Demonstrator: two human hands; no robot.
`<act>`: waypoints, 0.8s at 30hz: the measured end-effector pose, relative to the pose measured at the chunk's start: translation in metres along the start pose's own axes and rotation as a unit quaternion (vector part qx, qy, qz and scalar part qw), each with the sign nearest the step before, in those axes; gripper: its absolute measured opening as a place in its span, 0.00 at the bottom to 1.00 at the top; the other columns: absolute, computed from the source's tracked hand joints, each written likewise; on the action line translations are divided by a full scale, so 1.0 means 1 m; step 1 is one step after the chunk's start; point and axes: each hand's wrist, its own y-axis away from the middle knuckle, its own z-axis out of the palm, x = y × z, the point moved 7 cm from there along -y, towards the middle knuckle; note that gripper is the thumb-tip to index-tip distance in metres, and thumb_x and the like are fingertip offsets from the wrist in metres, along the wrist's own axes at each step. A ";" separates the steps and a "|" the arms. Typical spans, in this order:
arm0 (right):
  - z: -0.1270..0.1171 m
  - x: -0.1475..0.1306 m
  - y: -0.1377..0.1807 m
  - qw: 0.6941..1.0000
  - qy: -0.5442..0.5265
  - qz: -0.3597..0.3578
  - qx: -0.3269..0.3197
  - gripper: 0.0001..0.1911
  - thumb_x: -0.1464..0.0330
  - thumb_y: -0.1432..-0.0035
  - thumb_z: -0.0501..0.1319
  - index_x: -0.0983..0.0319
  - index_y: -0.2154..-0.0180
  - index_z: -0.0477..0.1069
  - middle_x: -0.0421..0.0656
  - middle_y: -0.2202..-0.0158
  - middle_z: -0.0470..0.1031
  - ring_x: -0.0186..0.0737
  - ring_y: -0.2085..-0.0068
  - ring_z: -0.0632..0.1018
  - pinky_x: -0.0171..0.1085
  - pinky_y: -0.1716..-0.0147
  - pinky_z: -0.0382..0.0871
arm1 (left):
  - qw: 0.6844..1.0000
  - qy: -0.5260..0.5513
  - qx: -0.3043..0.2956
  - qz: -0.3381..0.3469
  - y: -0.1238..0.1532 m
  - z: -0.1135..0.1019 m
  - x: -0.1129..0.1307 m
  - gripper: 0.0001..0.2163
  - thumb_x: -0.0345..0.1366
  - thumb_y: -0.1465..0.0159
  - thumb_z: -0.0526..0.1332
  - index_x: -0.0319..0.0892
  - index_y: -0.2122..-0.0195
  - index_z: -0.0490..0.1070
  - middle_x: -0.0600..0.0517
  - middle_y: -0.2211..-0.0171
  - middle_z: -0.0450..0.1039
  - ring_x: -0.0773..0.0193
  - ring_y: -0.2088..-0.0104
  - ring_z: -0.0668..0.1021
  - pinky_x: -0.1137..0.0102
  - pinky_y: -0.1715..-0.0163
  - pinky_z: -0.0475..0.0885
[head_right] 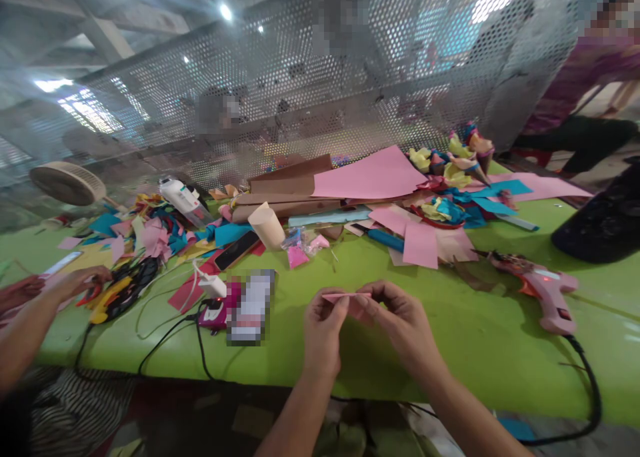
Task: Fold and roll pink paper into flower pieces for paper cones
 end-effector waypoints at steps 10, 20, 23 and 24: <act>-0.002 0.002 -0.001 1.000 -0.012 0.015 0.019 0.18 0.55 0.58 0.74 0.61 0.71 0.77 0.43 0.72 0.77 0.38 0.71 0.74 0.36 0.71 0.70 | 1.000 0.008 0.026 -0.009 0.002 -0.002 0.005 0.10 0.40 0.48 0.70 0.38 0.72 0.75 0.51 0.73 0.76 0.65 0.71 0.76 0.71 0.68 0.71; -0.005 0.005 -0.002 1.000 0.004 0.000 0.020 0.19 0.54 0.57 0.73 0.62 0.70 0.77 0.44 0.72 0.77 0.39 0.71 0.74 0.36 0.72 0.70 | 0.999 0.001 0.034 -0.017 0.003 -0.002 0.005 0.11 0.41 0.49 0.70 0.38 0.71 0.75 0.51 0.73 0.76 0.64 0.70 0.76 0.71 0.67 0.71; -0.007 0.005 -0.002 0.999 0.006 -0.007 0.033 0.18 0.54 0.56 0.73 0.61 0.71 0.77 0.44 0.73 0.77 0.39 0.72 0.74 0.35 0.73 0.69 | 0.999 0.006 0.037 -0.020 0.004 -0.003 0.005 0.11 0.41 0.49 0.70 0.39 0.71 0.75 0.51 0.72 0.76 0.64 0.70 0.76 0.71 0.66 0.70; -0.008 0.005 -0.002 0.999 0.005 -0.009 0.035 0.17 0.55 0.55 0.73 0.61 0.71 0.77 0.43 0.73 0.76 0.38 0.72 0.74 0.35 0.74 0.69 | 0.999 0.008 0.040 -0.021 0.004 -0.003 0.005 0.11 0.41 0.49 0.70 0.39 0.71 0.75 0.51 0.72 0.76 0.64 0.70 0.75 0.71 0.66 0.70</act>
